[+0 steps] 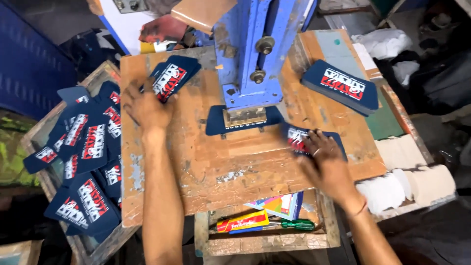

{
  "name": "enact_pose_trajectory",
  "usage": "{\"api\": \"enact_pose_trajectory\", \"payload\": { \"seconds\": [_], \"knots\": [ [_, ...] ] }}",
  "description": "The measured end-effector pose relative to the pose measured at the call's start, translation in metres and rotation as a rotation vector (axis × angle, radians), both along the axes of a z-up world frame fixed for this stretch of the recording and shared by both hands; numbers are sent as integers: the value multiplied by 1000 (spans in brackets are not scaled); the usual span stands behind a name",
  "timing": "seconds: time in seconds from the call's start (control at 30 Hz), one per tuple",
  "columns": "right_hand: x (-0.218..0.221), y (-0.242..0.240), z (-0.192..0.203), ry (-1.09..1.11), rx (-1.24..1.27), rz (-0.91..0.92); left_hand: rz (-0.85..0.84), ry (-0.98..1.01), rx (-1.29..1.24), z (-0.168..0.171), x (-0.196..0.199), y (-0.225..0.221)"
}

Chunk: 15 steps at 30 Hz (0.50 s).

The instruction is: The person presses logos onto fabric pieces using a heat press machine.

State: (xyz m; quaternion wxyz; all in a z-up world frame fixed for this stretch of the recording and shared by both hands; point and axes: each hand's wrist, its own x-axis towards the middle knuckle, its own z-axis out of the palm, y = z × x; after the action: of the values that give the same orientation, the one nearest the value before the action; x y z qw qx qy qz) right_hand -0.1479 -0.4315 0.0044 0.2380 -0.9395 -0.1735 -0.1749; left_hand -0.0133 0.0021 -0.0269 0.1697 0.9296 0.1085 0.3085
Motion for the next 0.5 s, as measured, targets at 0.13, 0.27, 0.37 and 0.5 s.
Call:
{"api": "enact_pose_trajectory", "payload": {
  "seconds": [0.13, 0.27, 0.37, 0.5],
  "knots": [
    [-7, 28, -3, -145, -120, 101, -211, -44, -134, 1, 5, -14],
    [-1, 34, -11, -64, -19, 7, -680, 241, -349, 3, 6, -40],
    [-1, 31, -14, -87, -44, 2, -778, 275, -363, -8, 7, -50],
    [-2, 30, -17, -60, -27, -7, -761, 330, -404, -10, 15, -54]
  ]
}}
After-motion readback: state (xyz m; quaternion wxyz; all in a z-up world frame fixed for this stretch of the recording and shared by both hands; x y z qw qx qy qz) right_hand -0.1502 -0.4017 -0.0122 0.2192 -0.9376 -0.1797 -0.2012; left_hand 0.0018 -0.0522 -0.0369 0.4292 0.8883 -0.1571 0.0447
